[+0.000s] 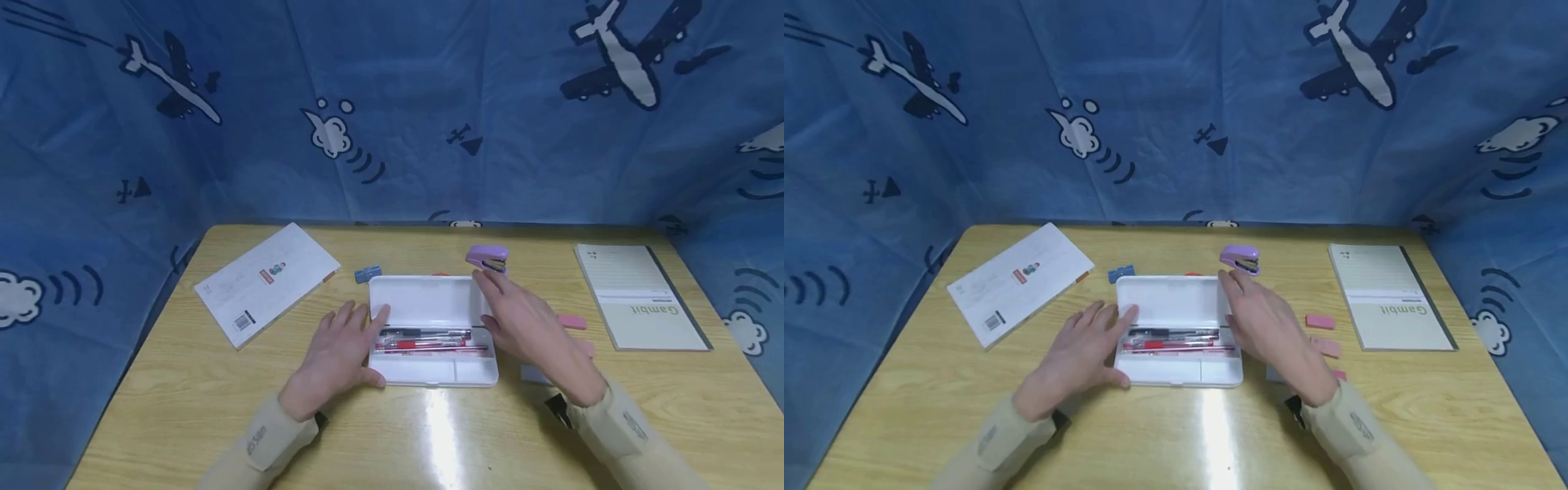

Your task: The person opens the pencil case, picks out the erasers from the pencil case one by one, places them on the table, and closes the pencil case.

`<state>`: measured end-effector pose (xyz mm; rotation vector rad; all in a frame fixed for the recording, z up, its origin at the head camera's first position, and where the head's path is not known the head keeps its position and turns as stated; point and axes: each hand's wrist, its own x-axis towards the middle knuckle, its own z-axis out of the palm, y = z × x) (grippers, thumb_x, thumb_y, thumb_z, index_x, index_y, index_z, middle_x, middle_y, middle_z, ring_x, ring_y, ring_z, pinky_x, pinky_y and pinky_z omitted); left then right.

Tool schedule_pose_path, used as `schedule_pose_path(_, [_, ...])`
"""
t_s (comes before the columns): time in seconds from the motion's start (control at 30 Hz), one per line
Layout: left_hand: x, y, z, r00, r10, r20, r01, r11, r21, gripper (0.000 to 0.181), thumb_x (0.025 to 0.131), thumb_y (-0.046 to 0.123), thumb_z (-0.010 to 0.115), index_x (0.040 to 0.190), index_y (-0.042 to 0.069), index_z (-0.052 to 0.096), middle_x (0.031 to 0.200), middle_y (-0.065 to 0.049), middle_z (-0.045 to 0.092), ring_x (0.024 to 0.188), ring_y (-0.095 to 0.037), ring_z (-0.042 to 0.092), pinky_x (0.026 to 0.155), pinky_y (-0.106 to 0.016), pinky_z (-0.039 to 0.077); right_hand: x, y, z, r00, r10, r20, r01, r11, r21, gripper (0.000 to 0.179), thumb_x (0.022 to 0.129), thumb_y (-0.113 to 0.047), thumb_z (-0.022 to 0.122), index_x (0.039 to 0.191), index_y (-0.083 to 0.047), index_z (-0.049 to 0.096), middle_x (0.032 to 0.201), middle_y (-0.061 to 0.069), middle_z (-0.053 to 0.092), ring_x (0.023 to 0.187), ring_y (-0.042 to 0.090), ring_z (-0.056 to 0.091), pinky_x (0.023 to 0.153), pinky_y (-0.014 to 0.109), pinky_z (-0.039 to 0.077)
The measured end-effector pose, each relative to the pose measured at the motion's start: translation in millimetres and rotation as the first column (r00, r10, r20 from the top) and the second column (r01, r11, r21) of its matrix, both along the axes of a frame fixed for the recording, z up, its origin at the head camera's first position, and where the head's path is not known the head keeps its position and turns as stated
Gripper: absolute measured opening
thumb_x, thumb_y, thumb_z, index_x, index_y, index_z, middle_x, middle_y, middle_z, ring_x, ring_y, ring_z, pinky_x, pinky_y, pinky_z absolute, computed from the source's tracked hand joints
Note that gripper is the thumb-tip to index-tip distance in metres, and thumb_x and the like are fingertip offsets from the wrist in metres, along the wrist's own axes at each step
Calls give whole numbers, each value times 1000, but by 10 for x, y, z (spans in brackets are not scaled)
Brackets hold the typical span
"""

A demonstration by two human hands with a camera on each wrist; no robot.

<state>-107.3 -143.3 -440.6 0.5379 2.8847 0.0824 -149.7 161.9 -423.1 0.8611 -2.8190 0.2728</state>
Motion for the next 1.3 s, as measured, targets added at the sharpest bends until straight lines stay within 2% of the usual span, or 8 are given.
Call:
schedule_pose_path(0.27, [112,72,75,999,-12,-43,10,999,-45,115,71,61,83,163,24,25,152,-15,47,144,-40,40,116,-60,36,273,54,4,986,29,-166,-28,1000,9,76,78,-10,83,143,4,47,137,25,59,98,40,70,73,51,60])
schedule_pose_path(0.47, [177,-28,355,999,-37,-20,37,999,-4,96,76,56,83,156,24,41,140,-11,62,124,-34,59,98,-51,53,438,73,-20,982,33,-185,-29,999,22,77,78,-13,84,144,3,47,136,24,60,107,37,69,77,50,60])
schedule_pose_path(0.6, [138,-170,533,997,-32,-73,35,999,30,98,70,48,90,151,17,46,127,-10,68,109,-31,66,80,-45,58,493,79,-57,976,46,-213,-49,999,-9,79,75,-9,86,143,3,49,132,23,62,108,35,69,83,48,60])
schedule_pose_path(0.77, [25,-294,484,978,-14,-207,40,992,121,112,72,48,89,159,11,29,129,-17,65,108,-35,67,81,-48,59,520,73,-111,952,64,-300,-83,995,-51,60,76,8,75,133,0,59,114,15,68,84,28,69,67,40,58])
schedule_pose_path(0.87, [-18,-324,442,972,-8,-236,61,974,220,91,88,48,76,158,9,33,127,-20,67,107,-37,69,82,-51,59,531,58,-114,938,85,-337,-116,991,-72,50,79,14,65,126,-2,63,108,11,70,75,24,67,58,37,55])
schedule_pose_path(0.97, [-58,-338,414,986,-15,-168,63,956,287,63,103,45,54,151,6,45,132,-21,67,116,-38,67,94,-53,57,538,43,-115,922,113,-370,-154,985,-83,44,81,14,61,122,-3,65,105,10,71,73,22,66,56,35,54])
schedule_pose_path(1.07, [-88,-357,376,997,-28,-77,50,951,304,54,110,42,38,145,5,54,135,-18,66,123,-37,65,103,-52,53,548,32,-121,909,130,-397,-177,981,-84,40,82,12,60,119,-2,67,104,10,71,74,22,67,59,35,56])
schedule_pose_path(1.3, [-108,-429,321,988,-99,118,48,926,374,51,111,41,32,140,10,61,140,-9,65,131,-30,61,112,-47,47,606,50,-128,908,162,-386,-200,978,-60,38,81,12,63,115,-5,67,104,8,71,83,22,68,67,37,58])
